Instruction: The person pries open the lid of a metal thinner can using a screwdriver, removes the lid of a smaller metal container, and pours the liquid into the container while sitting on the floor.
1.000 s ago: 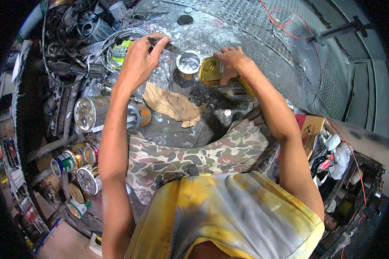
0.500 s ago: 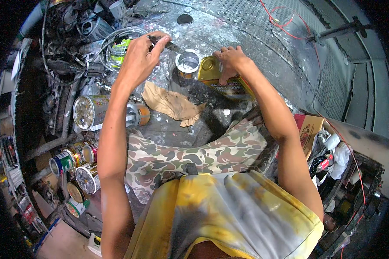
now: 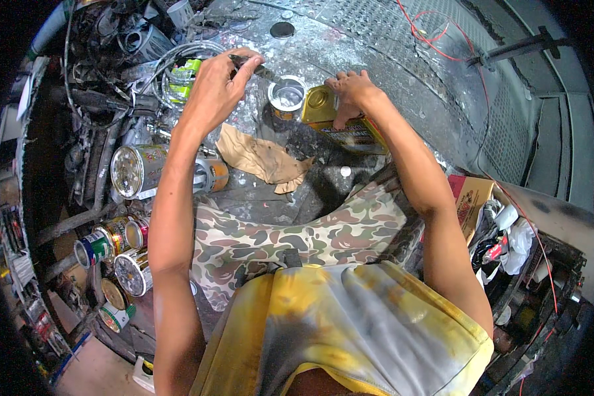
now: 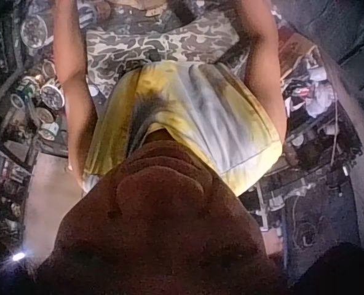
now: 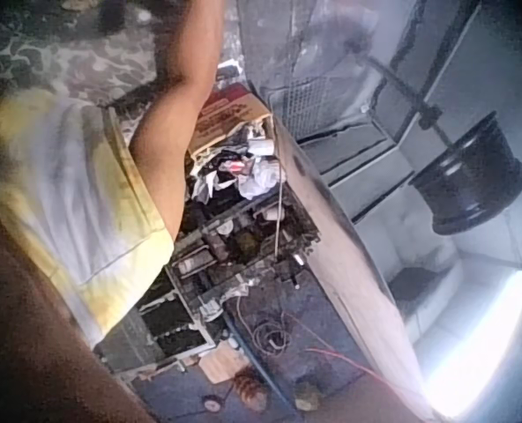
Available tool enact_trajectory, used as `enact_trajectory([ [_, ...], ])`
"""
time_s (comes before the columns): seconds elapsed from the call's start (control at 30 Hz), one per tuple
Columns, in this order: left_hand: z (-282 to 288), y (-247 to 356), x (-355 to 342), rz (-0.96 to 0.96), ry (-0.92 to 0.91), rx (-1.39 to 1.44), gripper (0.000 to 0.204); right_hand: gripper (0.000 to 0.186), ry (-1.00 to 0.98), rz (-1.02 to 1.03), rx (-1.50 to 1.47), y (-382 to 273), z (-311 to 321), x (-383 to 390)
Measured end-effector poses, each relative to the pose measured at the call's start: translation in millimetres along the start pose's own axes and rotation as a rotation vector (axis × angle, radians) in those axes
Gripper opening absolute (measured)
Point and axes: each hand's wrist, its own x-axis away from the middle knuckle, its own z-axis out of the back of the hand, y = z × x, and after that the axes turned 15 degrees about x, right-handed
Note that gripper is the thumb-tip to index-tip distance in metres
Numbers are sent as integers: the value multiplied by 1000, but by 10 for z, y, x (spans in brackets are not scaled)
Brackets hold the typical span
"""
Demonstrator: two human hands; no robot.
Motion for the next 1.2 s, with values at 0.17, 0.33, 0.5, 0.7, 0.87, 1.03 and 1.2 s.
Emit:
enact_trajectory([
  [0.17, 16, -32, 14, 17, -27, -48, 31, 117, 31, -4, 9, -44, 62, 73],
  [0.33, 1, 23, 6, 20, -42, -41, 30, 117, 3, -9, -12, -19, 32, 40],
  [0.5, 0, -3, 14, 17, -32, -18, 30, 121, -87, -4, -3, -54, 206, 125],
  [0.7, -43, -17, 3, 8, -6, 44, 30, 122, 66, -4, -38, -19, 32, 96],
  [0.87, -24, -67, 4, -45, -32, 1, 29, 118, -25, 8, 7, -42, 128, 101],
  [1.03, -28, -44, 0, -47, -33, 1, 29, 116, 0, 5, -9, -23, 58, 68],
  [1.2, -26, -46, 1, -25, -32, -16, 31, 114, 24, 5, -11, -44, 90, 100],
])
